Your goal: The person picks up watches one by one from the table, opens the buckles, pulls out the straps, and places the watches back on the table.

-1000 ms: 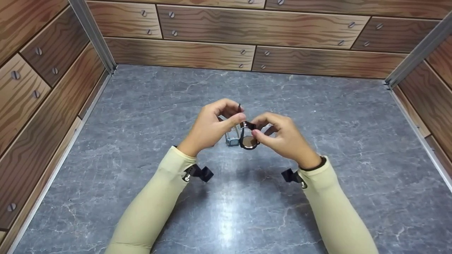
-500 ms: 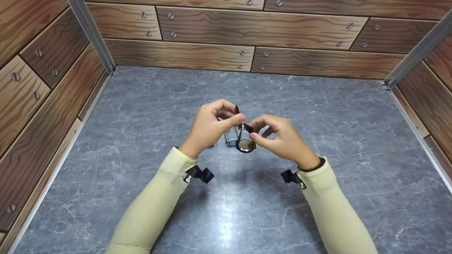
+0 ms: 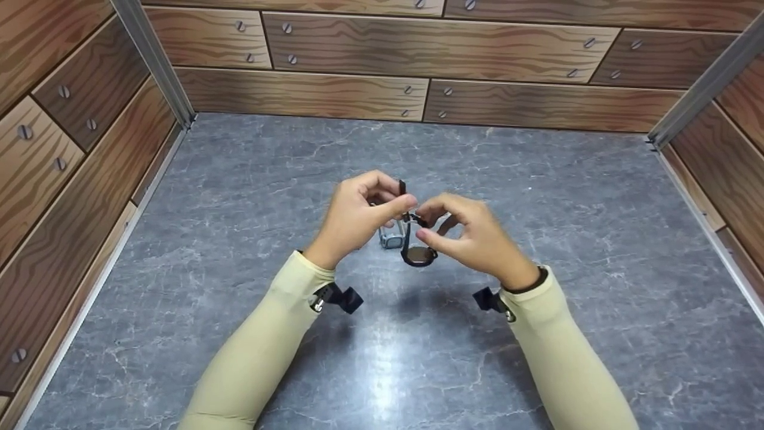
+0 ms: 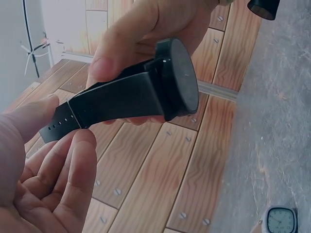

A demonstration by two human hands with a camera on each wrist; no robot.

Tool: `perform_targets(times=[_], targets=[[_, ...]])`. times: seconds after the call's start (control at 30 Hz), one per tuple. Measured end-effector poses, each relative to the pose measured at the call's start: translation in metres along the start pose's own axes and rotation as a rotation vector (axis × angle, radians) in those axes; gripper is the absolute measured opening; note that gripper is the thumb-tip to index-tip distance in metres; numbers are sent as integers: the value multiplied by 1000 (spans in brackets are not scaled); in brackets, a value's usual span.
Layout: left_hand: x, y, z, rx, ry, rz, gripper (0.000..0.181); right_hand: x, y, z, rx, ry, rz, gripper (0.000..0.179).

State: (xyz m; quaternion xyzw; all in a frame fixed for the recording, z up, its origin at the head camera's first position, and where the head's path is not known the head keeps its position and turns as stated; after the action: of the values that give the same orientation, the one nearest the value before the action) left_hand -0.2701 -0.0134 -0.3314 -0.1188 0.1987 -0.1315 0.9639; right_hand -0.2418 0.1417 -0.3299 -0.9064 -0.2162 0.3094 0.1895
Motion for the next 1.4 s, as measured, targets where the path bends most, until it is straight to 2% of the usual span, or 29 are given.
perform_targets(times=[0.27,0.5,0.67,0.83,1.07,1.2,1.4], targets=[[0,6,-3,7,-35,-49,21,0,0,1,-39,6,-2,13],[0,6,-3,-6,-30,-49,21,0,-1,0,-14,-22,17,18],[-1,9,-4,-3,-37,-57,22,0,1,-6,48,-79,8,24],[-1,11,-4,12,-32,-62,21,0,2,-14,136,-154,20,20],[0,19,-4,65,-43,-130,20,2,4,-26,282,-291,63,19],[0,19,-3,67,-40,-135,20,3,4,-31,350,-353,88,16],[0,19,1,82,7,-125,19,5,-3,-36,349,-404,156,13]])
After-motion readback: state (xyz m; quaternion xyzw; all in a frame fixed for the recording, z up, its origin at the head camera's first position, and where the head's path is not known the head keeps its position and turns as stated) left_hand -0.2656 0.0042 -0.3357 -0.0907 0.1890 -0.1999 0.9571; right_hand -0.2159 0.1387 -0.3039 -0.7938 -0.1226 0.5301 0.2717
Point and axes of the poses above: each hand's wrist, its own x-axis away from the middle knuckle, its own y-axis out of the palm, z = x × y, the point moved 9 cm from there along -x, towards the middle knuckle, and after that the axes turned 10 degrees about -x, right-handed, at the moved point
